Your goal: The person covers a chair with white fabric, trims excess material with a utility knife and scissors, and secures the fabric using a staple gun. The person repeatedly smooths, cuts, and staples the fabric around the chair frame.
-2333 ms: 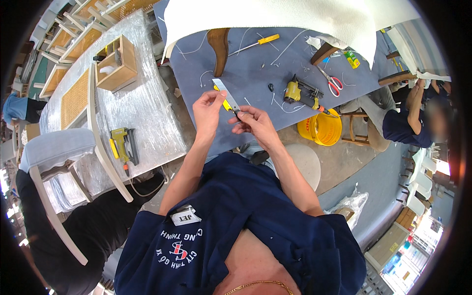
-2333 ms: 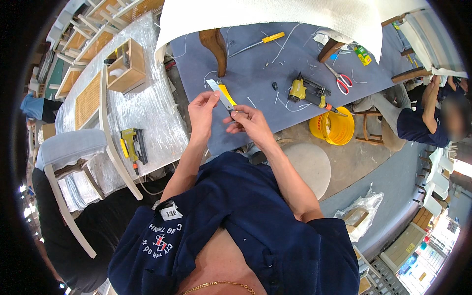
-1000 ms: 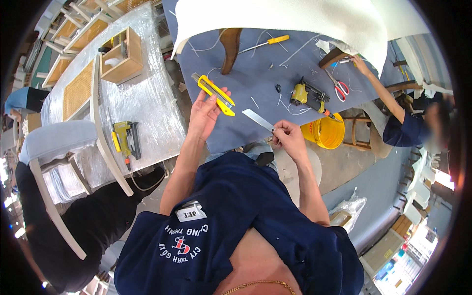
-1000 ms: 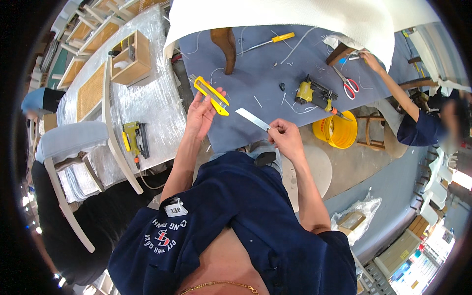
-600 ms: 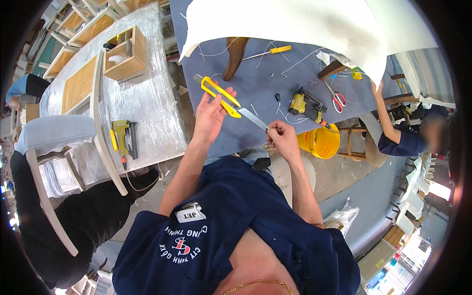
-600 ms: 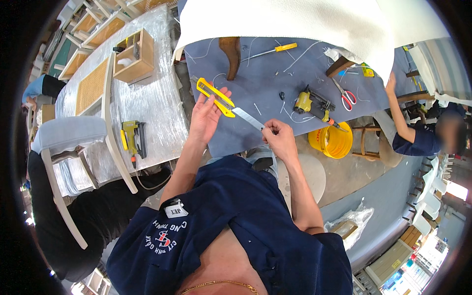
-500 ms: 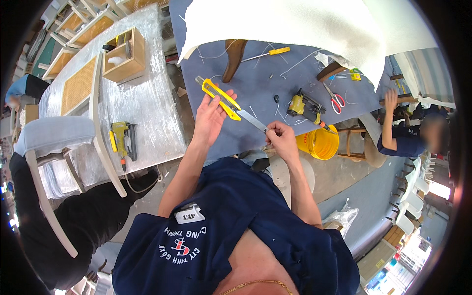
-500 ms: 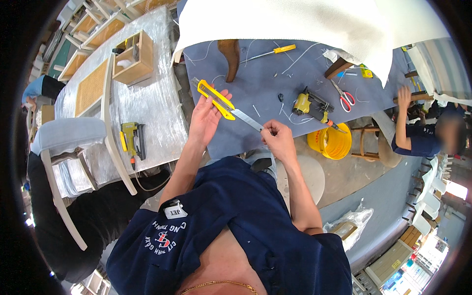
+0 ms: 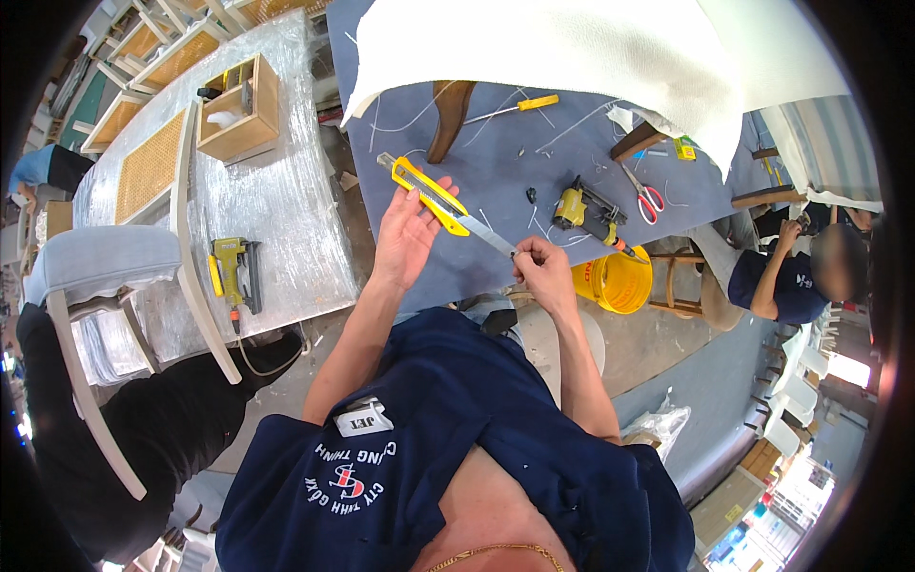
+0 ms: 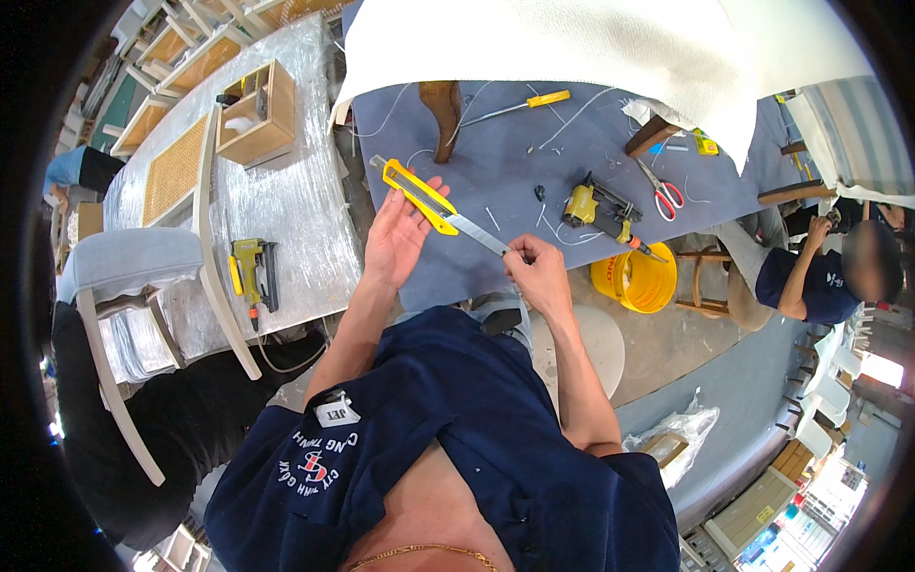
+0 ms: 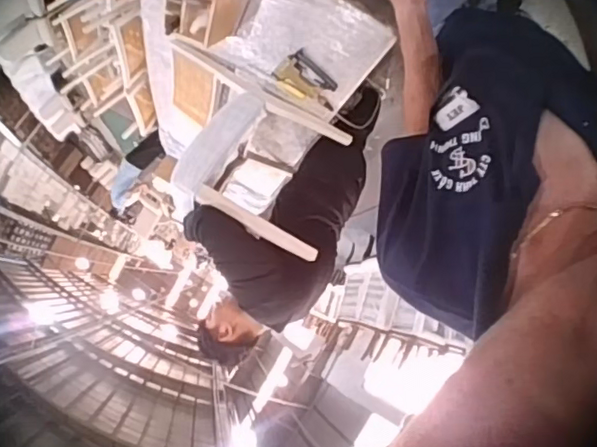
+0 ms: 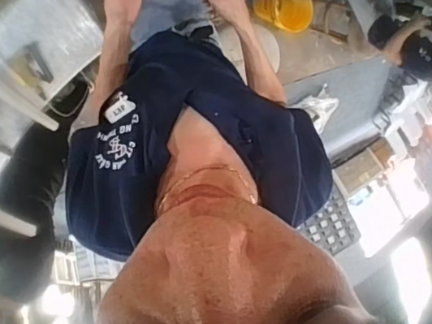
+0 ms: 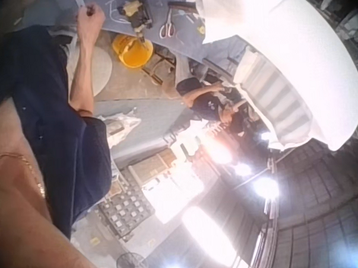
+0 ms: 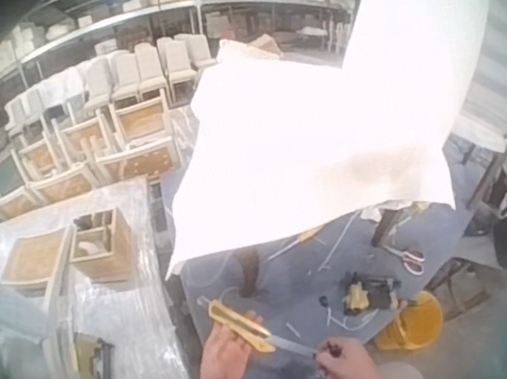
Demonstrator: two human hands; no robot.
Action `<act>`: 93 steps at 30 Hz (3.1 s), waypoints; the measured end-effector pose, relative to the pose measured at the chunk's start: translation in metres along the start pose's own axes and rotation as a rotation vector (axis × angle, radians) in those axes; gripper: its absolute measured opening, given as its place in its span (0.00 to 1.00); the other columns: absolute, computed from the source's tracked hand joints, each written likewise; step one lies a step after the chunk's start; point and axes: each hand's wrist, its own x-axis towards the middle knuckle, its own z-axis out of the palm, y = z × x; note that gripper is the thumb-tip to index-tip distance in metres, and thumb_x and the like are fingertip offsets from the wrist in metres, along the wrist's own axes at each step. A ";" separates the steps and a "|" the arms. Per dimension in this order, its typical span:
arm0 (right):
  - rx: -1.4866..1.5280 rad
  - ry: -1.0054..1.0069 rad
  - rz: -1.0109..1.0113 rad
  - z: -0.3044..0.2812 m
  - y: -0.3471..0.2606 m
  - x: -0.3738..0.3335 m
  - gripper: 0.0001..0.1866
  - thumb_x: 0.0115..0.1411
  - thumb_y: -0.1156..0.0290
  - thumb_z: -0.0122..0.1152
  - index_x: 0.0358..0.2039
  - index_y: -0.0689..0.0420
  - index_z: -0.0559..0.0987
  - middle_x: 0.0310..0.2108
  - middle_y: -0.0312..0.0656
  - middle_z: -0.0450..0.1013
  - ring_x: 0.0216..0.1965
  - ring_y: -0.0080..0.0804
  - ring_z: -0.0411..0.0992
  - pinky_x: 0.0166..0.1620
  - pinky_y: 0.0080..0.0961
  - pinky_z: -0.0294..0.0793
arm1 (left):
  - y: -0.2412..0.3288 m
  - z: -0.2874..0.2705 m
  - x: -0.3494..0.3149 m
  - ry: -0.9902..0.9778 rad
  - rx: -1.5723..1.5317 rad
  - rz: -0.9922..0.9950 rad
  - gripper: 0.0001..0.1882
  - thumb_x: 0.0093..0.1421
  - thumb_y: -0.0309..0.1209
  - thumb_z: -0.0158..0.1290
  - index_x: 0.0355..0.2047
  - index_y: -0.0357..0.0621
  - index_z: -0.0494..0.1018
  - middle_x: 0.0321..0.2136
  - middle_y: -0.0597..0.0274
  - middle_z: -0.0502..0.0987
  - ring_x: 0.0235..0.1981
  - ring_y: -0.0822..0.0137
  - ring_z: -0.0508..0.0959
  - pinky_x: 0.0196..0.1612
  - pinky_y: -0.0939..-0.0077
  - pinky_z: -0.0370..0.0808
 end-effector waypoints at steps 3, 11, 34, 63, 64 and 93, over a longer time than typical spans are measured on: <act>0.009 -0.003 0.007 -0.002 0.004 0.001 0.09 0.58 0.71 0.58 0.30 0.65 0.78 0.20 0.37 0.75 0.22 0.20 0.73 0.29 0.21 0.73 | -0.002 0.000 0.000 0.002 -0.008 -0.002 0.24 0.74 0.39 0.40 0.67 0.49 0.55 0.62 0.42 0.65 0.65 0.46 0.65 0.68 0.53 0.61; 0.049 0.014 0.040 -0.005 0.006 -0.001 0.09 0.57 0.71 0.58 0.30 0.65 0.78 0.20 0.37 0.75 0.22 0.20 0.73 0.29 0.21 0.73 | -0.002 0.001 -0.002 0.006 -0.020 0.020 0.23 0.74 0.39 0.39 0.66 0.48 0.57 0.63 0.44 0.64 0.66 0.46 0.64 0.68 0.52 0.60; 0.284 -0.389 0.184 -0.029 -0.014 -0.006 0.17 0.64 0.72 0.60 0.51 0.67 0.78 0.33 0.37 0.79 0.26 0.16 0.72 0.31 0.16 0.75 | -0.008 0.007 0.000 -0.002 -0.025 -0.103 0.26 0.74 0.39 0.40 0.68 0.47 0.53 0.63 0.42 0.64 0.66 0.47 0.64 0.68 0.54 0.62; 0.447 -0.364 0.053 0.042 -0.003 0.051 0.18 0.63 0.59 0.66 0.42 0.60 0.76 0.29 0.36 0.76 0.22 0.21 0.74 0.26 0.19 0.75 | -0.008 0.004 0.011 -0.157 0.557 -0.033 0.32 0.70 0.23 0.46 0.71 0.45 0.49 0.58 0.44 0.70 0.61 0.54 0.72 0.63 0.60 0.70; 0.375 -0.356 0.005 0.050 -0.002 0.062 0.20 0.62 0.56 0.67 0.42 0.61 0.76 0.30 0.37 0.77 0.23 0.21 0.74 0.26 0.20 0.75 | -0.004 -0.001 0.013 -0.106 0.570 -0.035 0.31 0.69 0.23 0.47 0.70 0.44 0.51 0.58 0.44 0.70 0.60 0.53 0.72 0.63 0.60 0.71; 0.496 -0.339 -0.308 0.096 -0.102 0.012 0.28 0.64 0.77 0.61 0.59 0.58 0.58 0.34 0.39 0.71 0.30 0.21 0.73 0.34 0.19 0.76 | 0.037 0.012 -0.024 0.251 0.075 0.548 0.12 0.72 0.41 0.47 0.41 0.47 0.65 0.33 0.59 0.76 0.45 0.52 0.80 0.52 0.54 0.76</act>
